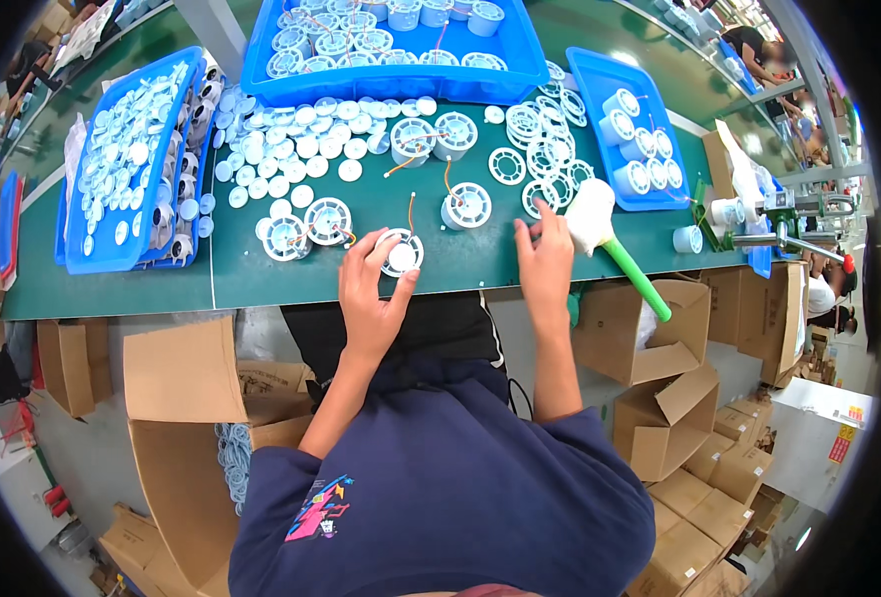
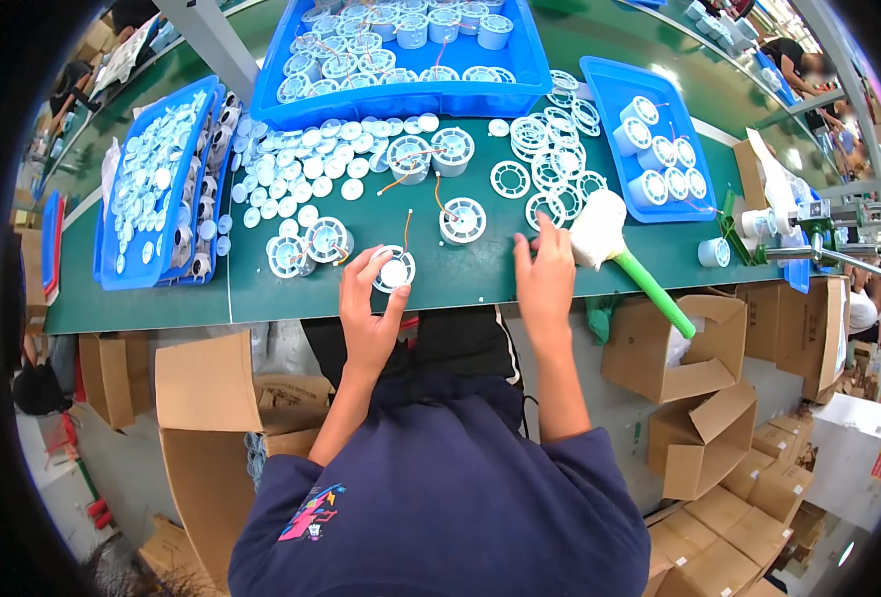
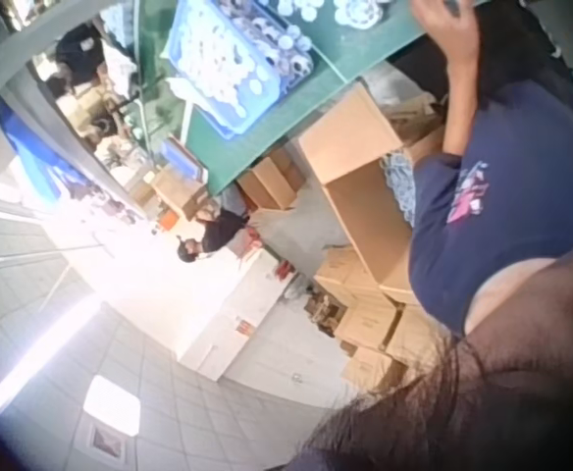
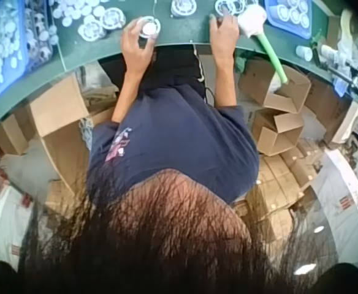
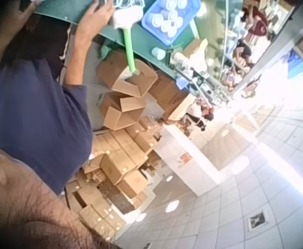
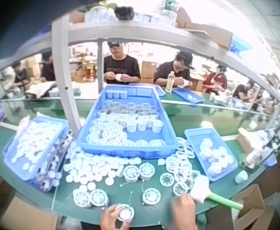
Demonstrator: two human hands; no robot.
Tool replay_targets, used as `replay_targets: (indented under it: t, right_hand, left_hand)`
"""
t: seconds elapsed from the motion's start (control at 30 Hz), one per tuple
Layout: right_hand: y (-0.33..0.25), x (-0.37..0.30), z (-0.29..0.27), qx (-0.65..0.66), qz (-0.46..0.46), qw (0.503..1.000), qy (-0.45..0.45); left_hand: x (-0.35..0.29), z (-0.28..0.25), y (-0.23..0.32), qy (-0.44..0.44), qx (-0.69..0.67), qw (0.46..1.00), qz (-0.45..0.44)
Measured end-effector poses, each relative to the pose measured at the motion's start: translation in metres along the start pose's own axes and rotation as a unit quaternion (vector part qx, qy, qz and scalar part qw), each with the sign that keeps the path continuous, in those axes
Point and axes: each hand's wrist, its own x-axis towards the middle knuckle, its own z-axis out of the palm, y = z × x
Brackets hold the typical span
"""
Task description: Assembling plastic housing components for electronic devices by hand and using a rubber mallet.
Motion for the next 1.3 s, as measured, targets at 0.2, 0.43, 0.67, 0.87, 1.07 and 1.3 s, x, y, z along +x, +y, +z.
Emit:
replay_targets:
  t: [0.2,0.43,0.67,0.87,1.07,1.3]
  right_hand:
    - [0.017,0.021,0.008,-0.109,0.013,0.994,-0.013]
    - [-0.009,-0.02,-0.022,0.303,0.14,0.942,-0.011]
    - [-0.017,-0.04,-0.011,0.101,0.09,0.991,-0.026]
    - [-0.006,-0.028,-0.014,0.069,-0.114,0.977,-0.167]
    - [-0.022,-0.04,-0.009,0.078,-0.111,0.987,-0.087]
    - [-0.08,-0.06,0.031,0.122,-0.232,0.964,-0.048]
  left_hand:
    - [0.009,-0.011,0.01,-0.018,-0.131,0.987,-0.096]
    - [0.009,-0.01,0.008,-0.024,-0.132,0.986,-0.098]
    - [0.005,-0.014,0.006,-0.035,-0.102,0.992,-0.064]
    - [0.003,-0.014,0.007,-0.044,-0.07,0.996,-0.037]
    - [-0.006,-0.009,0.01,-0.016,-0.045,0.996,-0.076]
    - [-0.015,0.012,0.006,0.026,0.008,0.999,-0.041]
